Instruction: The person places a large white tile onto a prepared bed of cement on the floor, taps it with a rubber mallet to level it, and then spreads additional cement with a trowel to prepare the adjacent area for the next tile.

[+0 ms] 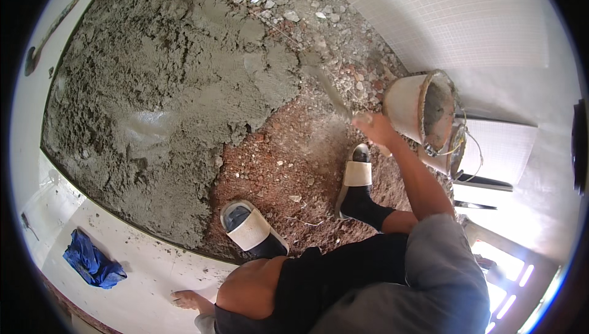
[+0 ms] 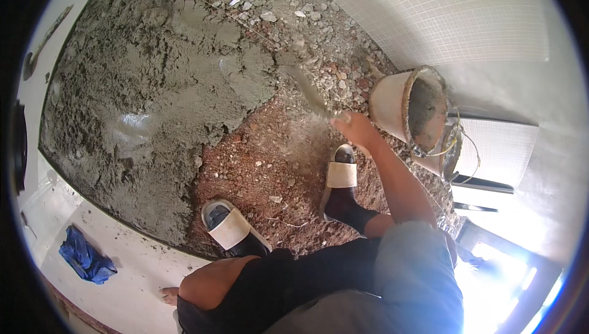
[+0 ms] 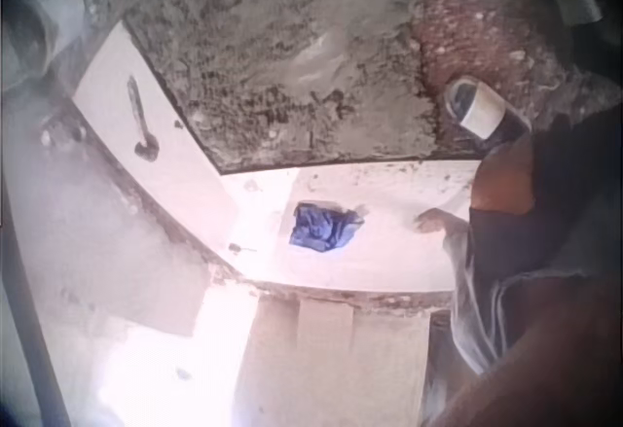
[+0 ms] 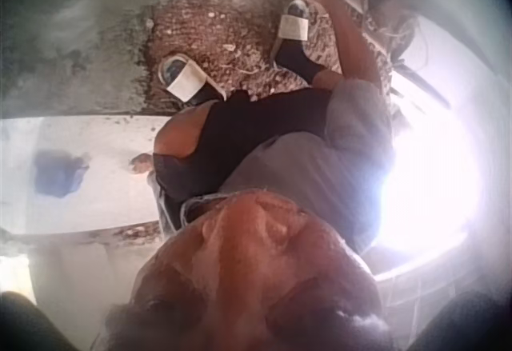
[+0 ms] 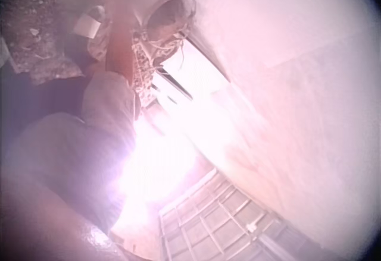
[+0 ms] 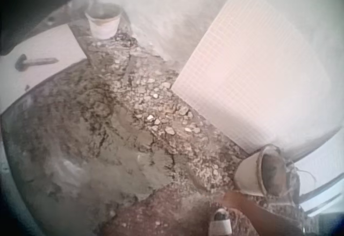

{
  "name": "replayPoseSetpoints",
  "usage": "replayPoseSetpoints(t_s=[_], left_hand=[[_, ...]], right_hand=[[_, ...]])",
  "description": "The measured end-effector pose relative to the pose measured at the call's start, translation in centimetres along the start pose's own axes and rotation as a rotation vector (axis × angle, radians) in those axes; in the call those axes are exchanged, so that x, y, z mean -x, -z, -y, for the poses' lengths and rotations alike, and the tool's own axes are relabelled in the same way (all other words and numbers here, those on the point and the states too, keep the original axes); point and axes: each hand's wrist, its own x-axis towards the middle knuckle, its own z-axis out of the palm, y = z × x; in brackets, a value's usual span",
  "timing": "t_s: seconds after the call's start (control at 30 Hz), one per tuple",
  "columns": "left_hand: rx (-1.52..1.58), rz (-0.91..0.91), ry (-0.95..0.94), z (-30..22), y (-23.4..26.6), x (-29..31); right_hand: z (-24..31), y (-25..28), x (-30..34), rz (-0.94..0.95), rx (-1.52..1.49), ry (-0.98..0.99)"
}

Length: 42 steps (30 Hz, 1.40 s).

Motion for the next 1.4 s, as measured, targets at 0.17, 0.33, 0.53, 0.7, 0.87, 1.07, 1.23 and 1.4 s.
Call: replayPoseSetpoints(t_s=[0.17,0.33,0.53,0.7,0.87,1.07,1.23,1.4], left_hand=[[-0.114,0.012,-0.036,-0.4,0.5,0.0],[-0.236,0.023,-0.073,0.0,-0.2,-0.6],[-0.149,-0.002,-0.051,0.4,-0.6,-0.5],[-0.208,-0.036,-0.081,0.4,-0.6,0.0],[-0.284,-0.04,-0.109,1.0,-1.7,-0.8],[-0.356,-0.136,-0.193,2.8,-5.0,-3.3],[-0.025,-0.227,-0.36,4.2,-6.0,-4.3],[0.261,-0.129,-0.101,3.2,-5.1,-3.3]], right_hand=[[3.1,-1.1,1.2,0.028,0.174,0.208],[10.4,0.3,-4.9,-0.072,0.117,0.327],[13.1,3.4,-8.5,0.04,-0.213,0.14],[13.2,3.6,-9.7,0.241,-0.125,0.194],[11.9,3.5,-12.5,0.239,-0.137,0.145],[10.4,7.9,-11.3,-0.029,-0.154,0.191],[17.8,5.6,-12.0,0.133,-0.254,0.292],[17.2,4.0,-12.8,0.095,-0.337,0.171]])
